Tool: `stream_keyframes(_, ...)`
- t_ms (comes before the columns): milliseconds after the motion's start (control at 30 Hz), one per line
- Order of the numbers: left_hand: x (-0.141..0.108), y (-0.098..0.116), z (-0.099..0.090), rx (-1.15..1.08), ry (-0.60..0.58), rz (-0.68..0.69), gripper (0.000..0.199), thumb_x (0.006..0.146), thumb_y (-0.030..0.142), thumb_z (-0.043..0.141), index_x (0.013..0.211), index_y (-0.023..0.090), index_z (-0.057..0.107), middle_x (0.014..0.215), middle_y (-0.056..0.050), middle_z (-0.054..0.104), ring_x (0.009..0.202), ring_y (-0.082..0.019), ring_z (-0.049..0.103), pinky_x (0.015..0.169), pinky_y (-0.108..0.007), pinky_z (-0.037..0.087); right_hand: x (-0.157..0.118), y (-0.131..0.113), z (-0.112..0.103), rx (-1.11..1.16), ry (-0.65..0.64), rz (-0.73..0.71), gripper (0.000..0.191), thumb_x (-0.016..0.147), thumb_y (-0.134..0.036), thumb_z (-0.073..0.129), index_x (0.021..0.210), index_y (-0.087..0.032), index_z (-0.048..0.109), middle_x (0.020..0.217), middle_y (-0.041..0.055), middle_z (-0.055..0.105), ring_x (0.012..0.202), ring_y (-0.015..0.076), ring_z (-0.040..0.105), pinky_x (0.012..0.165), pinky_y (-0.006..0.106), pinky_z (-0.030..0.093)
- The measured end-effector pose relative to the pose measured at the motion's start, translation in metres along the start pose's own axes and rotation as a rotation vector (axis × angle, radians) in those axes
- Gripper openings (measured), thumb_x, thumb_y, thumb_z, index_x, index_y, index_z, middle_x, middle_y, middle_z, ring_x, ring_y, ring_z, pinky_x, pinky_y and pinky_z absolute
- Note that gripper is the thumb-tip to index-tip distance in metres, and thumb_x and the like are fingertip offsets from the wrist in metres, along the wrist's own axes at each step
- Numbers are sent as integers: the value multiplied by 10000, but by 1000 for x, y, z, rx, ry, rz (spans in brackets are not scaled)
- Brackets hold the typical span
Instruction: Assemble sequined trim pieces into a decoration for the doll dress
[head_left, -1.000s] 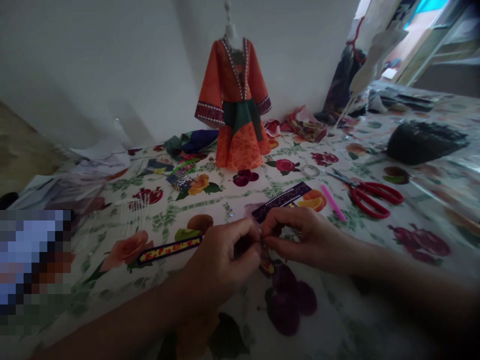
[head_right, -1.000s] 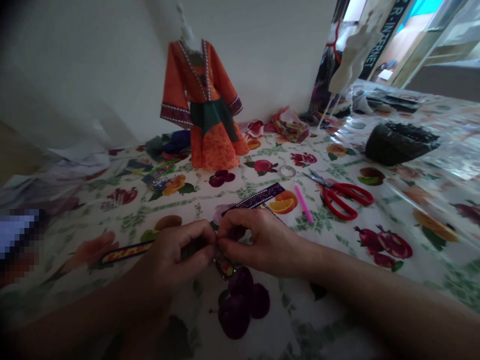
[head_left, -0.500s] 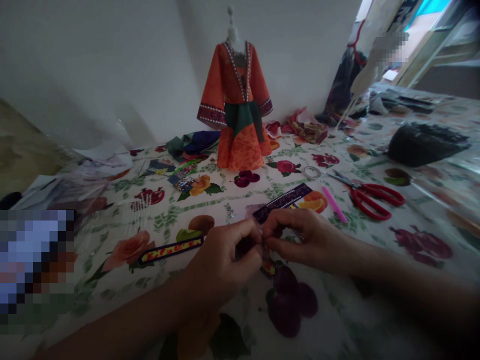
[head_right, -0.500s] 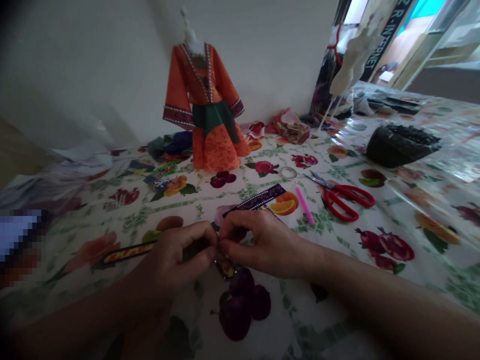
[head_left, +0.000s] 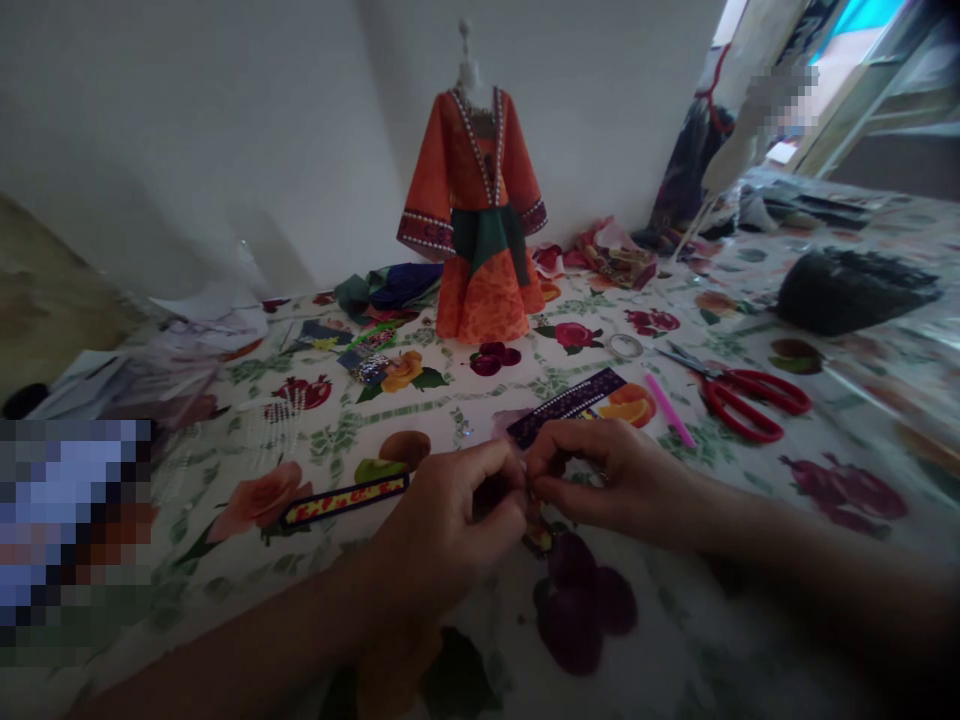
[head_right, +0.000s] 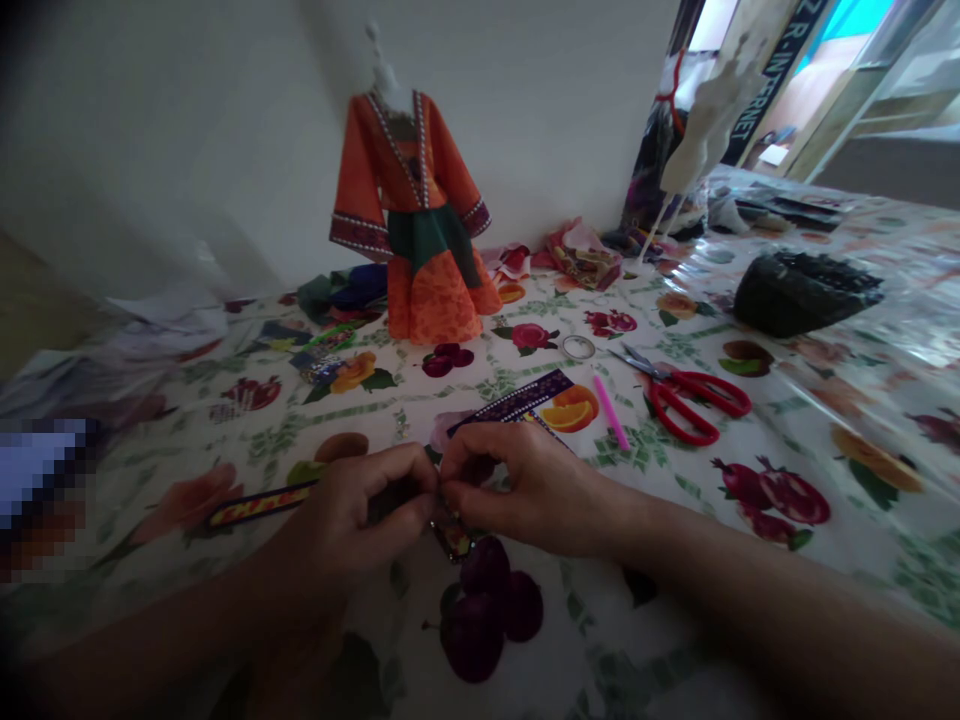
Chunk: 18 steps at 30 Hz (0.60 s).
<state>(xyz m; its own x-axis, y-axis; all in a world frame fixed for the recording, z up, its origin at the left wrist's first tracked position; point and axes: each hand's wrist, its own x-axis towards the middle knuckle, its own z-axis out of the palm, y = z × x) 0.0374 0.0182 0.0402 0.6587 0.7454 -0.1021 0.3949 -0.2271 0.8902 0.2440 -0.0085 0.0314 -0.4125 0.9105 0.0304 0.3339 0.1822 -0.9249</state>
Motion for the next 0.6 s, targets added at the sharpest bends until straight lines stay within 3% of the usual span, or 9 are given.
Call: stream_keyframes(600,2,0,0,5,7,48,114,854,200,513,747,178,545,637,50,501,611,-106,446,541,-234,333,0,2,0,4,-29,-58,8,893,-170,649,898,-174,644,834,-14,671,751,102,618,680,201,486)
